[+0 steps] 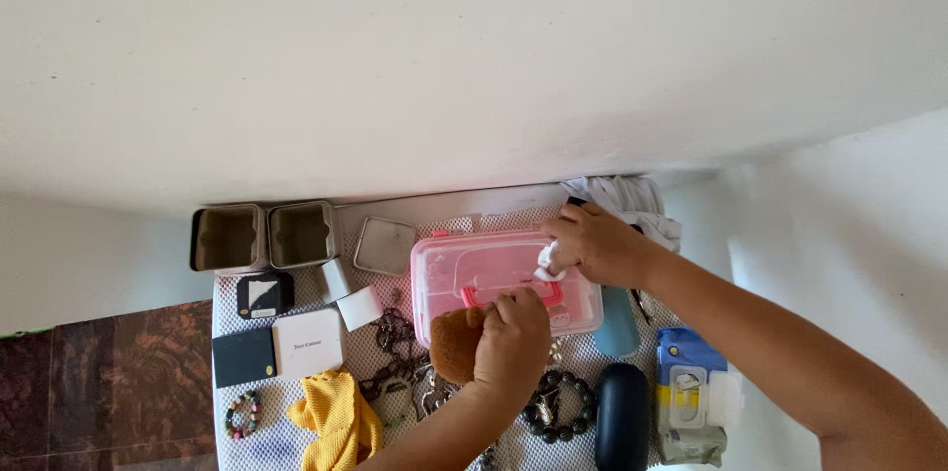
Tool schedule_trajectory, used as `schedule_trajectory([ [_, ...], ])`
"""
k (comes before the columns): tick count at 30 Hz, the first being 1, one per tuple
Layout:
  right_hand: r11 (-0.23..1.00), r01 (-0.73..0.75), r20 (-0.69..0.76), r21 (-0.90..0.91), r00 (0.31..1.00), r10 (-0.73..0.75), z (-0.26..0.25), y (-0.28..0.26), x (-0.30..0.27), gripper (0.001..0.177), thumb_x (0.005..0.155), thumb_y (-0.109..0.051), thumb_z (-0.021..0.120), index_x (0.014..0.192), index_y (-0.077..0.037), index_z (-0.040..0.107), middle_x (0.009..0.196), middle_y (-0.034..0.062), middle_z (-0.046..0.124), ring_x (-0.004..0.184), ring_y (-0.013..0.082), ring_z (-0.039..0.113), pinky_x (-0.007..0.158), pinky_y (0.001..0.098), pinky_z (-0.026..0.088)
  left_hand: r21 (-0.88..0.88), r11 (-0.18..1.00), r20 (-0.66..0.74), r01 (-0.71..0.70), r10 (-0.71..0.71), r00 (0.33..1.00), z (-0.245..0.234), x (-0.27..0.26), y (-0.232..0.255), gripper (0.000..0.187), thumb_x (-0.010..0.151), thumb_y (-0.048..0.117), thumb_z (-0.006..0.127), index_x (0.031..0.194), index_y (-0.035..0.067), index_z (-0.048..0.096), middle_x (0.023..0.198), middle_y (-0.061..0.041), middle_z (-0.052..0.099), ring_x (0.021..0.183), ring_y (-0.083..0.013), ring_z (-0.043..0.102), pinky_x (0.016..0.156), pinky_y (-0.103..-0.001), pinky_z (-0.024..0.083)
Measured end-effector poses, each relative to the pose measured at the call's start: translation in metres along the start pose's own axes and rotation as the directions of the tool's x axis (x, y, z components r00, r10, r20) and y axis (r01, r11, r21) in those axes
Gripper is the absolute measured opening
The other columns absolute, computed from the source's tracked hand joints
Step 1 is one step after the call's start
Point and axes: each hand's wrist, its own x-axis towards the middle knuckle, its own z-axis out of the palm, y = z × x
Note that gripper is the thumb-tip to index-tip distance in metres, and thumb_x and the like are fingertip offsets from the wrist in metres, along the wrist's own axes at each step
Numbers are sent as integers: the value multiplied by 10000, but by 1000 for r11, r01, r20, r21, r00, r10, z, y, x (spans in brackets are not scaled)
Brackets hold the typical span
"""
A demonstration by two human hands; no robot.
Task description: The person wipes jewelry pieces with a yellow cloth, opens a pink multi-tier storage case, and places bracelets and necklaces into its trays, then wipes the case with the cloth.
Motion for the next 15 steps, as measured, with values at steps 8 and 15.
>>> schedule_trajectory([
  [8, 996, 88, -99, 7, 991, -87, 10, -15, 25, 220, 806, -164, 734, 994, -237, 820, 1043, 9, 627, 1025, 237, 549, 902, 418, 461, -23, 1000, -16, 13, -13, 1000, 0, 1, 2, 261, 848, 231, 627, 980, 9, 667, 902, -65, 587, 823, -203, 628, 662, -272, 581],
  [15, 999, 12, 4, -32, 1000, -12, -4, -10, -2, 164, 725, -66, 707, 809, -182, 787, 1143, 34, 646, 1142, 261, 552, 947, 423, 440, -8, 999, -49, 39, -39, 998, 1, 0, 1, 207, 848, 226, 619, 937, 46, 668, 874, -51, 571, 785, -195, 610, 626, -258, 563],
])
